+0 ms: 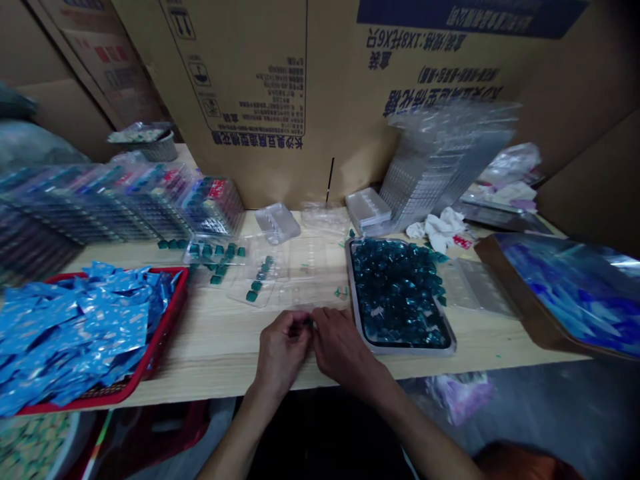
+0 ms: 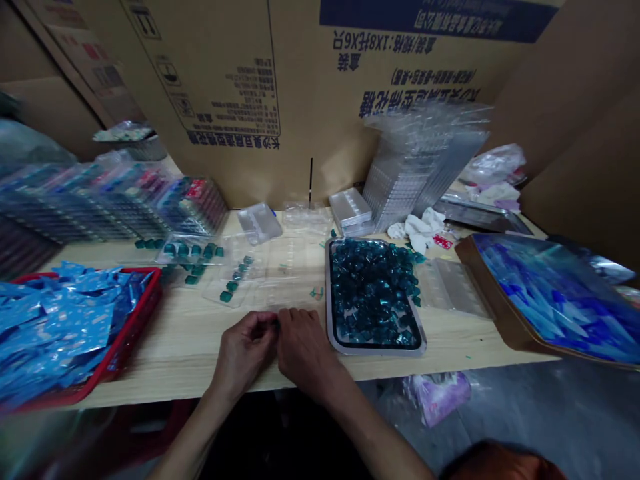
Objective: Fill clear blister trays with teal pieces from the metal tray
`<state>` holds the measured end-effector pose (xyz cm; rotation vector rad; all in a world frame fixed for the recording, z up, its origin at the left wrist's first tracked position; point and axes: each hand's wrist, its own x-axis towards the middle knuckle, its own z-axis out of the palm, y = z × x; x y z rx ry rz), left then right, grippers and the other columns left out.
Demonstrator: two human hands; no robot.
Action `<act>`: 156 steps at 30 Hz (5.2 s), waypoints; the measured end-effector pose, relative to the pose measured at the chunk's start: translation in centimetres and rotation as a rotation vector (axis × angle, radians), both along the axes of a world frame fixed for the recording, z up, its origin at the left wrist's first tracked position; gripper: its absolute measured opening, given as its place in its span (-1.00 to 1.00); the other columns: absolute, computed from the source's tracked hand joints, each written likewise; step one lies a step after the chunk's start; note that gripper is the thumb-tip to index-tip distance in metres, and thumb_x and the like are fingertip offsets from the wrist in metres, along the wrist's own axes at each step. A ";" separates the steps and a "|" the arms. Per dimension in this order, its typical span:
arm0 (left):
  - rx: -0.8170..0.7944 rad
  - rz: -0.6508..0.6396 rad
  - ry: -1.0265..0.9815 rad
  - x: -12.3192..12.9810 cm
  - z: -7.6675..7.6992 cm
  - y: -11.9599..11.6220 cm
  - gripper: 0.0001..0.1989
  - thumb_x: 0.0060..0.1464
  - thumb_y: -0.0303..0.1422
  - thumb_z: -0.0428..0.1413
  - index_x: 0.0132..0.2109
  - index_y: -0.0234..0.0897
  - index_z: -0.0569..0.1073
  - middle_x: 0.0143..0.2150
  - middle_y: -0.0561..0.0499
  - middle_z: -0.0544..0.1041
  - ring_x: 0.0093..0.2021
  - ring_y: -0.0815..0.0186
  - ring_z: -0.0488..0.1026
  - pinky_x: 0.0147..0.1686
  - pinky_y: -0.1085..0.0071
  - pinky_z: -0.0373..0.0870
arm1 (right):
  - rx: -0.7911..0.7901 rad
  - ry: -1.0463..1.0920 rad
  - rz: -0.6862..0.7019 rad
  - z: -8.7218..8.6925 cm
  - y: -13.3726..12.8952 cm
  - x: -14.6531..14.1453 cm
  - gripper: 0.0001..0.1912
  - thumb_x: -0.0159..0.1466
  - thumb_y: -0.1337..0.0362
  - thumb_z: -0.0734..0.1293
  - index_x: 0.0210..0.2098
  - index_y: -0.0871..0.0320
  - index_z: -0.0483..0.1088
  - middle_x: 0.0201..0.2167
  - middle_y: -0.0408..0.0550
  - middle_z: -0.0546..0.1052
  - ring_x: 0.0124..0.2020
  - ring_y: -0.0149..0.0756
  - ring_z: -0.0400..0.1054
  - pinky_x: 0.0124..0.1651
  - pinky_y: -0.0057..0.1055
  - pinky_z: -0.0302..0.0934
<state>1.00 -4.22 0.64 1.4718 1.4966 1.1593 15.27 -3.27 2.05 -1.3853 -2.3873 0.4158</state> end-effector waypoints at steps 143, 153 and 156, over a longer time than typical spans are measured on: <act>0.351 -0.414 0.507 -4.9 -3.7 7.5 -0.78 0.16 -0.46 0.06 -0.20 -0.22 0.62 -0.23 -0.07 0.52 -0.26 0.31 0.48 -0.31 0.43 0.40 | -0.219 0.319 0.040 -3.3 0.4 -2.4 -0.89 0.26 0.42 0.19 -0.22 0.13 0.23 -0.29 -0.04 0.46 -0.29 -0.23 0.36 -0.22 -0.34 0.17; -0.119 -0.167 -0.206 -2.9 0.1 3.1 -0.64 0.11 -0.20 0.19 0.01 -0.29 0.53 -0.13 -0.10 0.61 -0.14 0.22 0.54 -0.10 0.33 0.45 | -0.291 0.804 -0.049 -4.1 2.3 -1.3 -0.81 0.27 0.32 0.21 -0.10 0.11 0.26 -0.35 -0.13 0.48 -0.39 -0.33 0.38 -0.29 -0.41 0.25; -0.201 -0.104 -0.344 -2.0 0.8 2.5 -0.68 0.01 -0.18 0.27 -0.14 -0.31 0.59 -0.19 -0.08 0.63 -0.22 0.28 0.53 -0.16 0.40 0.43 | -0.319 0.891 -0.110 -4.1 2.2 -1.8 -0.77 0.26 0.33 0.23 -0.09 0.10 0.19 -0.36 -0.15 0.48 -0.37 -0.33 0.40 -0.27 -0.40 0.28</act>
